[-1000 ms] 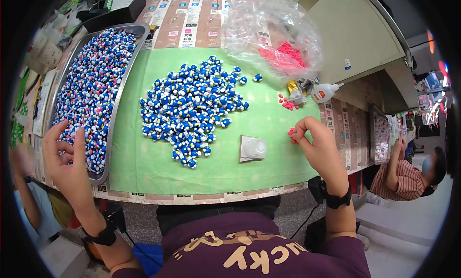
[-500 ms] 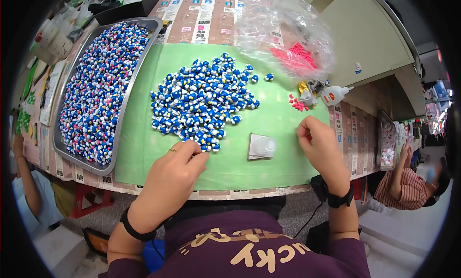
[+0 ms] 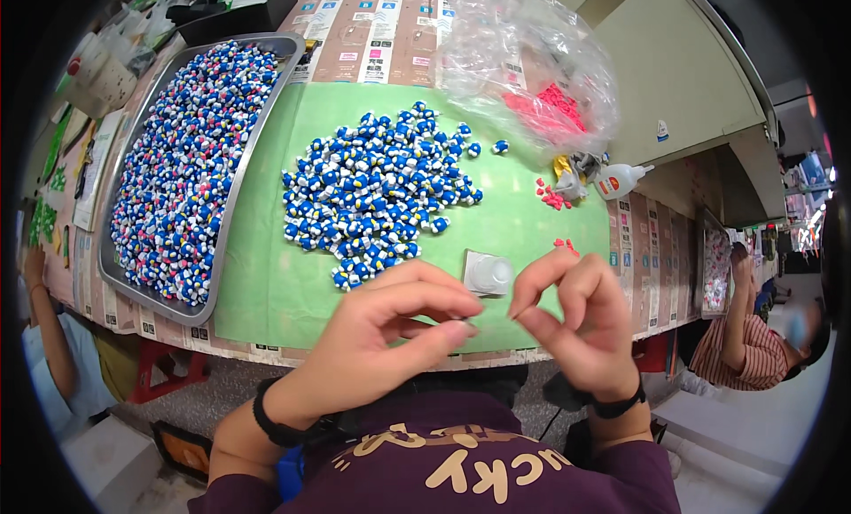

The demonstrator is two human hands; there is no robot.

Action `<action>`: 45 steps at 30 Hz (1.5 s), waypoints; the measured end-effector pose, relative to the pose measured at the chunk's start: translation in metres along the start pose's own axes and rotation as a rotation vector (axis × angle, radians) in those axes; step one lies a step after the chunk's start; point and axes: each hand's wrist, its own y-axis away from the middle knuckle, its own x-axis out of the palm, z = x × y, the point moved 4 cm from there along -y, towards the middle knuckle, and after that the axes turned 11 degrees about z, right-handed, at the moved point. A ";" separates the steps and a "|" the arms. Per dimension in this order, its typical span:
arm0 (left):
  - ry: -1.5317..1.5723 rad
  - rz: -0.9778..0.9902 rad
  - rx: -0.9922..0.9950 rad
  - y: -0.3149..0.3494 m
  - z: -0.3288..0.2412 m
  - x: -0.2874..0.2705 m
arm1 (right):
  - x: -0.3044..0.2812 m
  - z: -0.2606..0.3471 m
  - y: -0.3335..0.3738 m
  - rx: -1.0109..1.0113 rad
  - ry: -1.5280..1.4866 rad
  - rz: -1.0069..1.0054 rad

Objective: The person sits at a table and repeatedly picks up small blue and white capsule-shaped candies and small pink beads. They insert the pink beads into the capsules by hand, one at a time, and place the assembled items into a pile on the green mat.

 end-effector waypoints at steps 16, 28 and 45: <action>-0.239 0.041 -0.125 -0.002 0.002 0.004 | -0.002 0.000 -0.006 0.006 0.467 0.217; -0.133 -0.303 0.039 0.025 -0.003 -0.039 | -0.024 -0.021 -0.024 0.173 0.890 0.296; 0.016 -0.243 0.213 0.001 -0.003 -0.002 | 0.016 0.009 -0.019 -0.022 0.296 0.023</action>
